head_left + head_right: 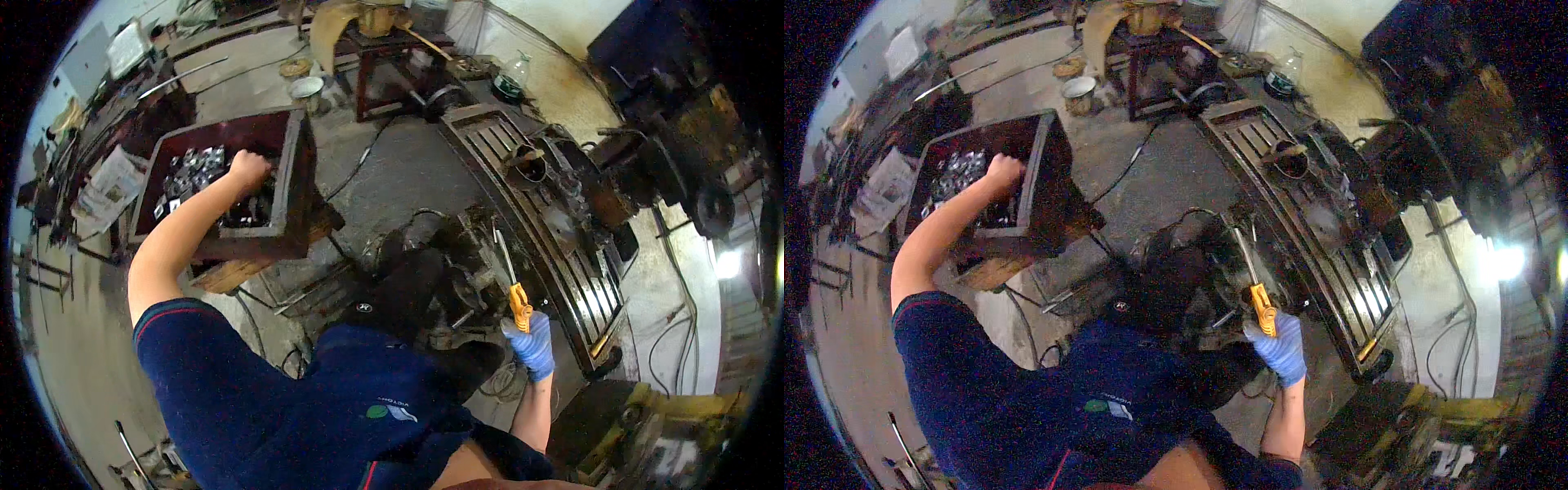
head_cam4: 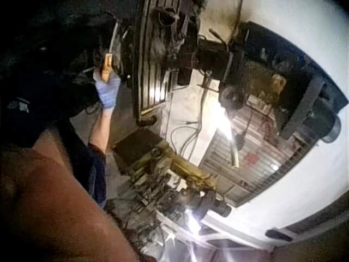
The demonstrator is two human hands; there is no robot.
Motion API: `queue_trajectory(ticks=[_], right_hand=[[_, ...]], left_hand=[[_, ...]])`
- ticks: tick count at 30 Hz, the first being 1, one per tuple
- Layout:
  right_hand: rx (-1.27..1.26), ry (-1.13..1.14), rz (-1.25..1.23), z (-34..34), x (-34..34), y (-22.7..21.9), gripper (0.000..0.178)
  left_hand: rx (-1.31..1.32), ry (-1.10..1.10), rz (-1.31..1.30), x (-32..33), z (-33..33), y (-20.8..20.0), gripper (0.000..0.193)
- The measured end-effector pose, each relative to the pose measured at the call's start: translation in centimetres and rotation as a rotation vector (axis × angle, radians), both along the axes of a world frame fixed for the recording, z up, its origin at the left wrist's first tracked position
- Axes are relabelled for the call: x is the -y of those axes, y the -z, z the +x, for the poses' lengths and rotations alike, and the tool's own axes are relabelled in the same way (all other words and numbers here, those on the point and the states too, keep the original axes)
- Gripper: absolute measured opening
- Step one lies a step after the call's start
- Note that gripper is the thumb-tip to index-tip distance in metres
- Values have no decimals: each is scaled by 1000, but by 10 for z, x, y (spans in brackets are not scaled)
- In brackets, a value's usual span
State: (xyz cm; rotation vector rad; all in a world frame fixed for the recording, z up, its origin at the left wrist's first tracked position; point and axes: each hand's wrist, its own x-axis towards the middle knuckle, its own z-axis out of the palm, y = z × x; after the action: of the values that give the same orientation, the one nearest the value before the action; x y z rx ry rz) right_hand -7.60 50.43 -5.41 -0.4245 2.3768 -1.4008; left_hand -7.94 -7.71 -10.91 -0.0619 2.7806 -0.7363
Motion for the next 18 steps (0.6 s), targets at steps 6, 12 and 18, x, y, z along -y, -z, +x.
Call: queue_trajectory(ticks=[6, 12, 18], right_hand=[[-79, 55, 67, 1, -22, 22, 31], [-109, 44, 58, -1, -15, 20, 27], [-132, 33, 70, -2, -18, 25, 26]], left_hand=[[106, -12, -55, 18, -12, 22, 11], [103, -89, 22, 9, -19, 11, 13], [-531, -241, 425, 21, 8, -45, 25]])
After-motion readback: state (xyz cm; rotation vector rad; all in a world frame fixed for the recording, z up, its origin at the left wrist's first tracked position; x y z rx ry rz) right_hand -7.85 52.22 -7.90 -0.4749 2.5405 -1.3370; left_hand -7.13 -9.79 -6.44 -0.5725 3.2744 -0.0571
